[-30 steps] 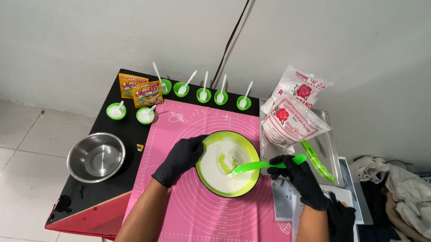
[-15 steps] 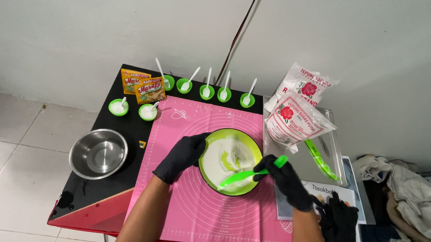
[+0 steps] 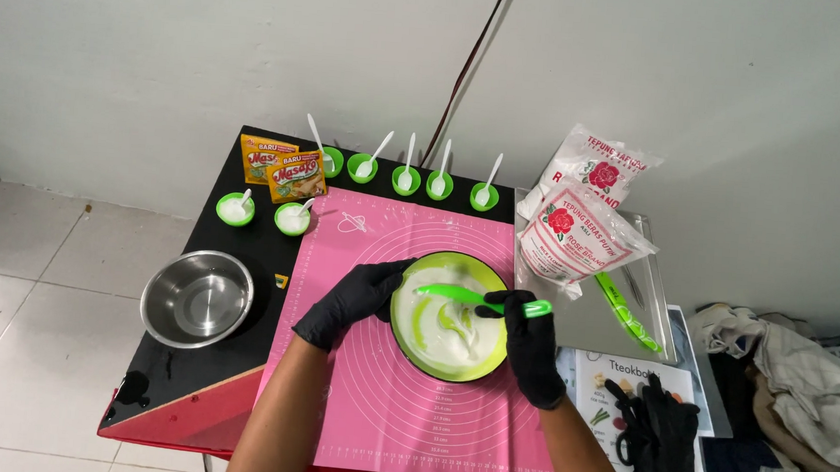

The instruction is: Mixing a green liquid mixture in a bowl using a spatula on a food preparation mat.

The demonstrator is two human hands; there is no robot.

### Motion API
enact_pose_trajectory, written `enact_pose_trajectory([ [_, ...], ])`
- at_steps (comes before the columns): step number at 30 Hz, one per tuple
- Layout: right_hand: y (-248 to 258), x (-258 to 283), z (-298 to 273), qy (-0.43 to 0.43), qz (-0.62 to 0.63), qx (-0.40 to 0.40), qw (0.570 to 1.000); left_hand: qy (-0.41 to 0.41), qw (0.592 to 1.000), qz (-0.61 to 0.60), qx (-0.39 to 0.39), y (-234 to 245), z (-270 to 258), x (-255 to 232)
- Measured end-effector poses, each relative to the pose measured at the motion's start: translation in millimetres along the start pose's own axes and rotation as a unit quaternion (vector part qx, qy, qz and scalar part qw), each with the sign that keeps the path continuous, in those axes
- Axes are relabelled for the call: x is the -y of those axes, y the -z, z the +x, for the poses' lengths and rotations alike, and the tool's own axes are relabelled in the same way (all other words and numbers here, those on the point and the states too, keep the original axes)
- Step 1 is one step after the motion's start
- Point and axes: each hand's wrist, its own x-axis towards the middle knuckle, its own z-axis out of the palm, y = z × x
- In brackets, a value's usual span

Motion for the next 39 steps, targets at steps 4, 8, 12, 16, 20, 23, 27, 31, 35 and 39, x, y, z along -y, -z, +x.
enact_pose_trajectory([
  [4, 12, -2, 5, 0.026, 0.032, -0.038, 0.998, 0.007, 1.000, -0.009, -0.015, -3, 3, 6],
  [8, 27, 8, 3, 0.066, -0.047, -0.087, 0.993, 0.003, 1.000, 0.016, -0.010, -2, 4, 9],
  [12, 42, -10, 6, 0.067, -0.010, -0.110, 0.992, 0.014, 1.000, 0.016, -0.011, -4, 3, 4],
  [16, 21, 0, 5, 0.078, -0.027, -0.106, 0.991, 0.010, 1.000, 0.025, -0.005, -2, -1, -3],
  [20, -4, -14, 3, 0.163, -0.093, -0.097, 0.977, 0.023, 0.999, 0.024, -0.010, -3, -3, -8],
  [23, -14, 5, 0, 0.172, -0.046, -0.053, 0.983, 0.026, 0.999, 0.023, -0.013, -4, -1, -6],
  [27, -11, 9, 0, 0.168, -0.039, 0.046, 0.984, 0.027, 0.999, 0.018, -0.018, -5, 2, 0],
  [31, 25, 13, 0, 0.119, 0.010, 0.169, 0.978, 0.029, 0.999, 0.010, -0.011, -3, 1, 2],
  [35, 57, 16, 0, 0.074, 0.053, 0.185, 0.978, 0.031, 0.999, 0.008, -0.009, -3, 1, -2],
  [39, 68, -18, 6, 0.110, -0.010, 0.053, 0.992, 0.042, 0.999, 0.001, -0.005, -2, -3, -10],
])
